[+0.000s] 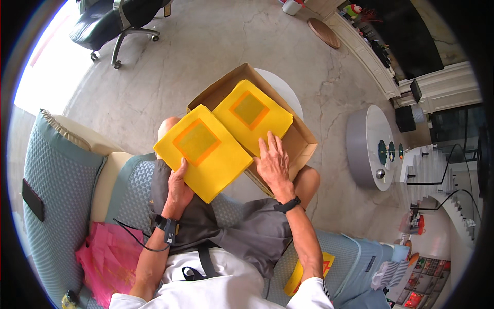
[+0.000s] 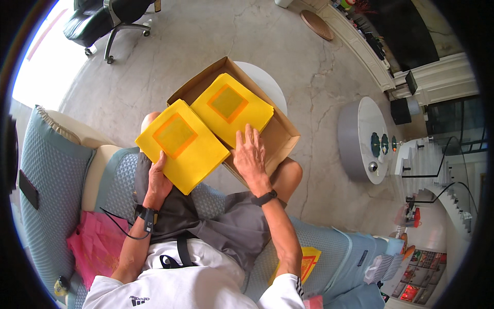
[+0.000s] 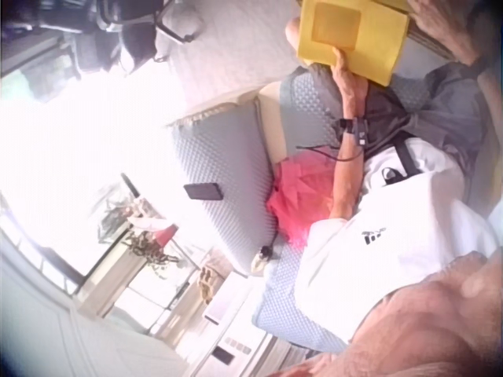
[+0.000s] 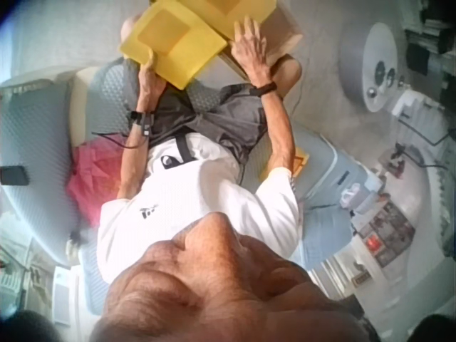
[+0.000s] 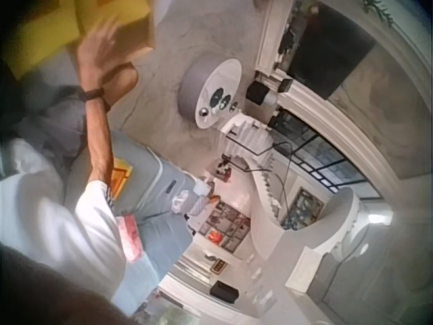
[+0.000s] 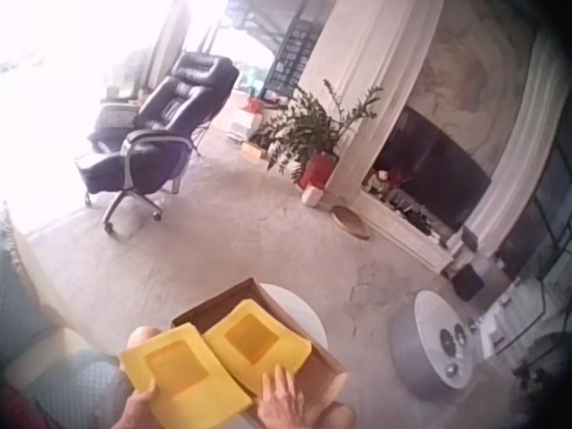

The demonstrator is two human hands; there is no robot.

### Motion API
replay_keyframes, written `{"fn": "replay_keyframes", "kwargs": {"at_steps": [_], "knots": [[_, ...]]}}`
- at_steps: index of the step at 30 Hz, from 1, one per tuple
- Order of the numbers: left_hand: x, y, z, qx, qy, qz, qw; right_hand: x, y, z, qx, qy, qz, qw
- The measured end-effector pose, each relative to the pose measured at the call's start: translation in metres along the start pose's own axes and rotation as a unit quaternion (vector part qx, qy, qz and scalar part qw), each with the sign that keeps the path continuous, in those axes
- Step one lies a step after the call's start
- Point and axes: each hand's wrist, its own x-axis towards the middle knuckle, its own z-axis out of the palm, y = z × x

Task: The person is sorting through stacks of yellow joss paper from a cardboard box while sitting on a sofa.

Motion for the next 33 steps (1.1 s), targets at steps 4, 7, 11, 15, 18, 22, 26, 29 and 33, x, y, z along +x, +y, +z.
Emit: {"fn": "replay_keyframes", "kwargs": {"at_steps": [4,7,11,15,18,22,26,29,33], "knots": [[-0.001,-0.001,0.000,0.002,-0.002,0.003,1.000,0.000,0.003,0.004,0.055,0.030,0.004,0.998],[-0.001,0.000,0.000,-0.005,-0.007,0.001,1.000,0.002,0.007,0.005,0.075,0.062,-0.008,0.995],[-0.002,0.001,0.001,-0.016,-0.009,-0.010,1.000,0.006,0.012,0.004,0.133,0.073,-0.007,0.988],[-0.001,0.000,0.000,-0.006,-0.015,-0.003,1.000,0.013,0.016,0.003,0.199,0.100,0.015,0.975],[-0.002,0.001,-0.001,-0.007,-0.012,-0.009,1.000,0.015,0.017,0.002,0.257,0.097,0.044,0.961],[-0.001,0.000,-0.003,-0.007,-0.014,-0.003,1.000,0.015,0.021,-0.002,0.414,0.000,0.178,0.893],[-0.002,0.000,0.002,0.003,-0.017,0.001,1.000,0.018,0.036,0.000,0.496,-0.047,0.234,0.835],[-0.001,-0.001,-0.001,0.005,-0.013,-0.007,1.000,0.020,0.038,-0.006,0.443,0.039,0.263,0.856],[0.001,0.000,0.000,0.006,-0.009,-0.004,1.000,0.022,0.026,-0.035,0.331,0.188,0.151,0.912]]}}
